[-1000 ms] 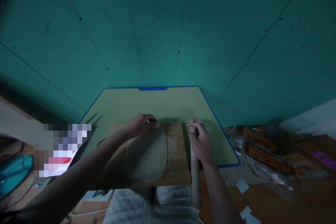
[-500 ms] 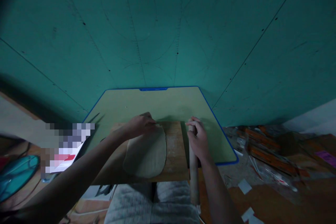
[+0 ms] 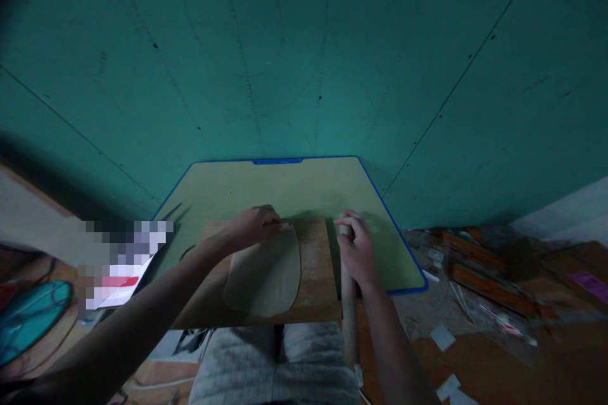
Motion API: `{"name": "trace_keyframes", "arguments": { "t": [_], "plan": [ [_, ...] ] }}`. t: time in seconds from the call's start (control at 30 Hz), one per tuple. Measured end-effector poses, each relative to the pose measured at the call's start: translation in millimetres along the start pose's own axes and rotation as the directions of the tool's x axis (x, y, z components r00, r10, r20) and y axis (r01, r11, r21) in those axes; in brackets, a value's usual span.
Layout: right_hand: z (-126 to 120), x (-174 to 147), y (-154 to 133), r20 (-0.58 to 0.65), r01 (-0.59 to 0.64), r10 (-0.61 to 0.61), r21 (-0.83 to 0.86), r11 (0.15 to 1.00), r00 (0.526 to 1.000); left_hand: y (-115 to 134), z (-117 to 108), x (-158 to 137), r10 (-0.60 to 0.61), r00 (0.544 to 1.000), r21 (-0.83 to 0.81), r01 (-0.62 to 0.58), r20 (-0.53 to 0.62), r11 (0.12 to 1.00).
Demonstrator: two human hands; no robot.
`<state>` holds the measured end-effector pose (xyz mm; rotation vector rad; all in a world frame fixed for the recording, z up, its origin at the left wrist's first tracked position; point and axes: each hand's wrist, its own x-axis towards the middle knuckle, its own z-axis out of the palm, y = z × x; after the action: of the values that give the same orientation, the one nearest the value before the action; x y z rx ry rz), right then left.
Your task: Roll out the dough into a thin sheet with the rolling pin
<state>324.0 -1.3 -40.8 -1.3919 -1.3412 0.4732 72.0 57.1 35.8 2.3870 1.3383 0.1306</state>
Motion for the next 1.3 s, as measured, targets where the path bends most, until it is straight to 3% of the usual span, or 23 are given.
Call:
{"name": "trace_keyframes", "arguments": {
  "t": [0.17, 0.47, 0.57, 0.7, 0.83, 1.1, 1.2, 1.3],
  "plan": [
    [0, 0, 1, 0.007, -0.009, 0.009, -0.002, 1.0, 1.0, 4, 3, 5, -0.007, 0.996, -0.002, 0.007, 0.084, 1.0],
    [0, -1, 0, 0.004, -0.005, 0.005, -0.012, 1.0, 1.0, 3, 15, 2, -0.018, 0.996, 0.206, 0.034, -0.082, 0.978],
    [0, -1, -1, 0.006, -0.009, 0.009, -0.018, 1.0, 1.0, 1, 22, -1, 0.129, 0.982, 0.322, -0.078, -0.139, 0.943],
    [0, -1, -2, 0.005, -0.005, 0.005, -0.02, 1.0, 1.0, 2, 38, -10, 0.325, 0.928, 0.377, -0.24, -0.18, 0.895],
    [0, -1, -3, 0.008, 0.002, -0.002, -0.009, 1.0, 1.0, 14, 47, -22, 0.263, 0.941, 0.356, -0.175, -0.215, 0.918],
    [0, 2, 0, 0.0, -0.037, 0.037, 0.029, 0.999, 0.999, 37, 42, -31, 0.242, 0.962, 0.43, -0.167, -0.125, 0.887],
    [-4, 4, 2, -0.03, -0.117, 0.12, 0.086, 0.989, 0.992, 39, 40, -38, 0.181, 0.955, 0.324, -0.099, -0.235, 0.941],
    [-9, 9, -4, -0.075, -0.227, 0.242, 0.173, 0.958, 0.967, 58, 39, -59, 0.066, 0.939, 0.063, -0.047, -0.338, 0.997]
  ]
}}
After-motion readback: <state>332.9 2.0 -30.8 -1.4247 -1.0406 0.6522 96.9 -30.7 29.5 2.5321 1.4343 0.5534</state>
